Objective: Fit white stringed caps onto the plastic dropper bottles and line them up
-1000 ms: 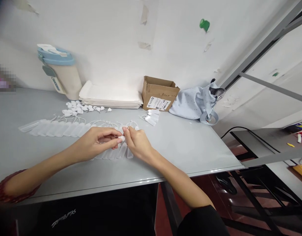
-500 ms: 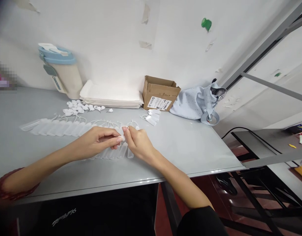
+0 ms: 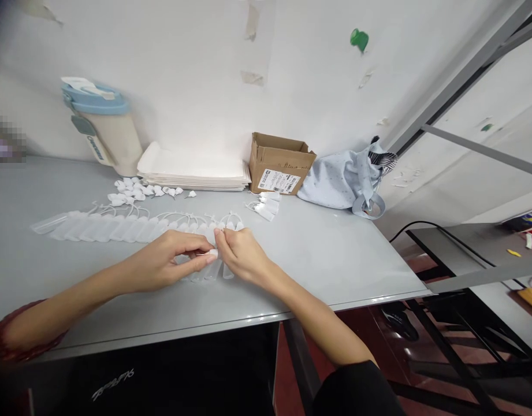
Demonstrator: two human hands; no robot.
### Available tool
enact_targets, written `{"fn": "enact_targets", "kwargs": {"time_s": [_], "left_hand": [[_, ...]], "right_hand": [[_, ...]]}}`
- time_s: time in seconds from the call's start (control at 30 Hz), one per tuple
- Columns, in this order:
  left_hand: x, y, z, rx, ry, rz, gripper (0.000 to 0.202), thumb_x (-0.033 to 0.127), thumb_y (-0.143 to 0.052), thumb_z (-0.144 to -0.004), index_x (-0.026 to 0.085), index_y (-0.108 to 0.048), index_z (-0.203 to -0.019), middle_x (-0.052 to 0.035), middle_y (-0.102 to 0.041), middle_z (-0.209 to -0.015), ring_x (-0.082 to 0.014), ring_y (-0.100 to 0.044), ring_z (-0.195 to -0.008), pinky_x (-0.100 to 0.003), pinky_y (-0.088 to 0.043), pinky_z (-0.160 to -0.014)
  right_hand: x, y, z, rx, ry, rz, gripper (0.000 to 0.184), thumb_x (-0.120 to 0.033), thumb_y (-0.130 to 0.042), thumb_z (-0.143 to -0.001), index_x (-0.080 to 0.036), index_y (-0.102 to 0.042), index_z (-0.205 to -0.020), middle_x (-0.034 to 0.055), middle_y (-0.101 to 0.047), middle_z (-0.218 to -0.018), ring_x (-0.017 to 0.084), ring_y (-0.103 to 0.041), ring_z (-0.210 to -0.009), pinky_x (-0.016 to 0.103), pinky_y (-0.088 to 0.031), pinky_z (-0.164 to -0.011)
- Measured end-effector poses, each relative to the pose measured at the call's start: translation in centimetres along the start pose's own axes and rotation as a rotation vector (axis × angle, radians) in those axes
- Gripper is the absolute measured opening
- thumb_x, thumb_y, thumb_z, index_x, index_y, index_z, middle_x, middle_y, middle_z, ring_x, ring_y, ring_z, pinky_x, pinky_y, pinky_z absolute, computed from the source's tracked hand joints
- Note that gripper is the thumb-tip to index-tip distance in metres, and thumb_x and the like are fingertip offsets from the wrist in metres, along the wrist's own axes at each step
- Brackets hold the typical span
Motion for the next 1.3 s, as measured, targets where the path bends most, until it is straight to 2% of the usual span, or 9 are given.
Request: {"fn": "enact_targets", "kwargs": {"time_s": [0.17, 0.27, 0.4, 0.6, 0.7, 0.83, 0.93, 1.1, 1.3], "left_hand": [[0.5, -0.4, 0.4, 0.093, -0.293, -0.366, 0.027, 0.022, -0.039, -0.096, 0.016, -0.059, -0.079, -0.0033, -0.058, -0.071, -0.0139, -0.05, -0.061, -0.027, -0.038, -0.059], [0.7, -0.3, 0.5, 0.128, -0.357, -0.462, 0.028, 0.019, -0.037, -0.096, 0.016, -0.057, -0.078, -0.0046, -0.058, -0.073, -0.0153, -0.052, -0.064, -0.028, -0.038, -0.061], [0.3, 0.3, 0.3, 0.121, -0.215, -0.27, 0.022, 0.026, -0.043, -0.095, 0.017, -0.055, -0.079, -0.0017, -0.058, -0.072, -0.0131, -0.051, -0.063, -0.026, -0.039, -0.061], [-0.3, 0.4, 0.0, 0.013, 0.167, 0.115, 0.04, 0.042, -0.042, -0.094, 0.018, -0.047, -0.062, 0.0039, -0.05, -0.054, -0.0089, -0.039, -0.047, -0.023, -0.032, -0.046], [-0.1, 0.3, 0.0, -0.012, 0.232, 0.206, 0.039, 0.044, -0.045, -0.092, 0.018, -0.048, -0.062, 0.0039, -0.053, -0.054, -0.0085, -0.041, -0.047, -0.022, -0.033, -0.046], [0.1, 0.6, 0.0, 0.024, 0.229, 0.225, 0.036, 0.043, -0.049, -0.09, 0.018, -0.052, -0.065, 0.0043, -0.053, -0.053, -0.0086, -0.042, -0.047, -0.021, -0.034, -0.046], [0.3, 0.8, 0.0, 0.078, 0.136, 0.155, 0.031, 0.037, -0.049, -0.091, 0.017, -0.055, -0.069, 0.0046, -0.052, -0.054, -0.0087, -0.044, -0.049, -0.021, -0.035, -0.047], [0.4, 0.6, 0.3, 0.13, -0.114, -0.118, 0.022, 0.026, -0.048, -0.093, 0.015, -0.058, -0.077, 0.0035, -0.052, -0.06, -0.0098, -0.045, -0.053, -0.023, -0.037, -0.052], [0.4, -0.3, 0.7, 0.193, -0.381, -0.517, 0.022, 0.014, -0.04, -0.095, 0.011, -0.056, -0.081, -0.0031, -0.054, -0.07, -0.014, -0.048, -0.059, -0.027, -0.04, -0.055]], "right_hand": [[0.0, 0.2, -0.1, -0.068, -0.169, -0.124, 0.048, -0.037, -0.032, -0.096, -0.021, -0.036, -0.051, -0.0046, -0.036, -0.042, 0.009, -0.035, -0.043, 0.025, -0.027, -0.049], [0.0, 0.2, -0.1, -0.108, -0.227, -0.201, 0.049, -0.039, -0.034, -0.096, -0.02, -0.038, -0.051, -0.0045, -0.039, -0.04, 0.009, -0.037, -0.042, 0.024, -0.028, -0.049], [0.1, 0.2, -0.1, -0.045, -0.143, -0.162, 0.047, -0.042, -0.033, -0.097, -0.02, -0.036, -0.055, -0.0045, -0.039, -0.045, 0.008, -0.037, -0.046, 0.024, -0.028, -0.05], [-0.2, 0.0, 0.0, 0.061, 0.076, -0.005, 0.041, -0.038, -0.033, -0.097, -0.022, -0.028, -0.06, -0.0061, -0.031, -0.051, 0.008, -0.028, -0.046, 0.024, -0.025, -0.049], [-0.2, 0.0, 0.1, 0.054, 0.071, -0.019, 0.04, -0.039, -0.032, -0.097, -0.021, -0.031, -0.061, -0.0057, -0.034, -0.051, 0.008, -0.032, -0.046, 0.024, -0.027, -0.049], [-0.2, 0.3, 0.0, 0.082, 0.033, -0.053, 0.039, -0.037, -0.033, -0.096, -0.021, -0.035, -0.06, -0.0056, -0.033, -0.05, 0.008, -0.033, -0.046, 0.024, -0.028, -0.05], [-0.1, 0.4, 0.0, 0.081, -0.005, -0.089, 0.04, -0.035, -0.033, -0.094, -0.02, -0.036, -0.057, -0.0056, -0.031, -0.049, 0.008, -0.031, -0.046, 0.024, -0.027, -0.05], [0.1, 0.1, -0.1, 0.004, -0.101, -0.163, 0.041, -0.035, -0.036, -0.091, -0.02, -0.03, -0.053, -0.0053, -0.027, -0.05, 0.008, -0.03, -0.049, 0.023, -0.028, -0.051], [0.5, -0.2, -0.3, -0.137, -0.305, -0.406, 0.037, -0.034, -0.041, -0.087, -0.019, -0.039, -0.053, -0.0047, -0.034, -0.051, 0.008, -0.036, -0.048, 0.021, -0.031, -0.048]]}}
Point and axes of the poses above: each hand's wrist, its own z-axis away from the middle knuckle, its own y-axis out of the back of the hand, x = y × z, the point moved 3 cm from there along -z, towards the middle knuckle
